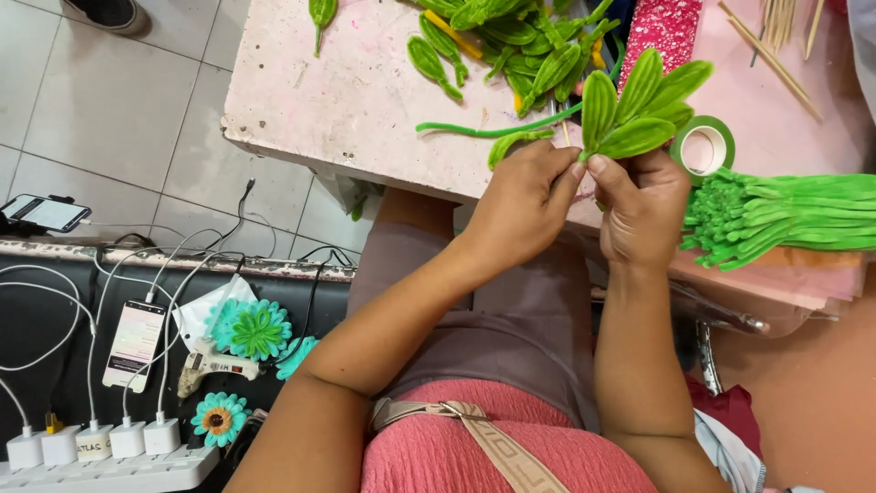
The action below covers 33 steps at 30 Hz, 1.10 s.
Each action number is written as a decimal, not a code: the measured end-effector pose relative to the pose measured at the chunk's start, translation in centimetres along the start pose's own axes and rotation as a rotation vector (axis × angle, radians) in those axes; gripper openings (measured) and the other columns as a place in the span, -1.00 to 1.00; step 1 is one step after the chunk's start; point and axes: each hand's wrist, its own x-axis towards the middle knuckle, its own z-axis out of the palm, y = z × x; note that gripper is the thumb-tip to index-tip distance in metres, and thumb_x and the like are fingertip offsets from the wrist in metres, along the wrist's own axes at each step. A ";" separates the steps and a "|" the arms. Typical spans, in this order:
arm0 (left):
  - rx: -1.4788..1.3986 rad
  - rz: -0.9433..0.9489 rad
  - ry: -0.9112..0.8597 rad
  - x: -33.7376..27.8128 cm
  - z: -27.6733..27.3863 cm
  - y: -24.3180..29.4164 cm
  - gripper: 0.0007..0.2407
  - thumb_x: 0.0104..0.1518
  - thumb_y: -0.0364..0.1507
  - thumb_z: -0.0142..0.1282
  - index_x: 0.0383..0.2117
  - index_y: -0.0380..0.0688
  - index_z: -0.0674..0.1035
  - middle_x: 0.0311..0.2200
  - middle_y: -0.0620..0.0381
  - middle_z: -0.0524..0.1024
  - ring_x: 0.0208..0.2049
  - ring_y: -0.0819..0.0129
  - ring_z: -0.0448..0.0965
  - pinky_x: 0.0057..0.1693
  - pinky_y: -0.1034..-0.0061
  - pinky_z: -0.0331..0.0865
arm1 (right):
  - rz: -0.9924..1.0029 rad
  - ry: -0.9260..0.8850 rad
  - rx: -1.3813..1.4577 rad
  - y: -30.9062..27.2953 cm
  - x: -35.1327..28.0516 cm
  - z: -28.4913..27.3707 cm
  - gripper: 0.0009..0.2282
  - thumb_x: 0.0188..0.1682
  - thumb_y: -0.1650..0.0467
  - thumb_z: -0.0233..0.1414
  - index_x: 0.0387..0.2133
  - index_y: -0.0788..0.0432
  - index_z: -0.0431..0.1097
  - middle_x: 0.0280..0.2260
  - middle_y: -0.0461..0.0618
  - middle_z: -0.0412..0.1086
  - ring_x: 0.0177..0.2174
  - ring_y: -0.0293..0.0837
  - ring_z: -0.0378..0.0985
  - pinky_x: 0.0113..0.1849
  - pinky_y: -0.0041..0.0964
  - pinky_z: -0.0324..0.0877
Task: The person assembles artificial green leaves onto a thin wooden stick. They pick up individual leaves from a pile on the table and wrap them around the stick using green floral tape to secure them in place.
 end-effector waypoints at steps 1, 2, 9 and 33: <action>0.000 0.000 -0.001 0.0 0.0 0.3 -0.80 0.30 -0.39 -0.05 -0.23 -0.22 0.62 -0.47 -0.18 0.51 -0.31 -0.23 0.60 -0.16 0.12 0.49 | 0.000 0.001 0.000 -0.1 -0.1 0.4 -0.84 -0.06 0.59 0.31 -0.34 0.27 0.44 -0.57 -0.07 0.30 -0.59 -0.40 0.31 -0.56 -0.51 0.27; -0.012 -0.009 0.002 -0.1 0.1 0.7 -0.75 0.29 -0.32 -0.05 -0.22 -0.27 0.60 -0.47 -0.19 0.48 -0.31 -0.24 0.59 -0.16 0.08 0.47 | -0.023 0.037 0.012 -0.2 -0.2 0.7 -0.85 -0.06 0.59 0.30 -0.33 0.29 0.46 -0.55 -0.05 0.32 -0.58 -0.41 0.32 -0.56 -0.49 0.29; -0.087 0.004 0.085 0.2 -0.3 0.6 -0.74 0.35 -0.30 -0.08 -0.41 -0.07 0.63 -0.58 -0.03 0.48 -0.38 -0.13 0.61 -0.24 0.27 0.49 | -0.076 -0.043 0.003 -2.0 -0.4 1.1 -0.83 -0.06 0.63 0.28 -0.24 0.32 0.49 -0.42 0.04 0.46 -0.42 -0.37 0.47 -0.45 -0.43 0.45; -0.770 -0.454 -0.040 0.2 -0.9 2.5 -0.74 0.11 -0.40 0.28 -0.22 -0.19 0.43 -0.62 -0.16 0.58 -0.85 0.40 0.43 -0.75 0.64 0.14 | 0.040 -0.062 0.296 -1.0 -0.9 -1.9 -0.80 -0.16 0.75 0.20 -0.50 0.28 0.43 -0.60 0.04 0.33 -0.59 -0.20 0.49 -0.51 -0.44 0.27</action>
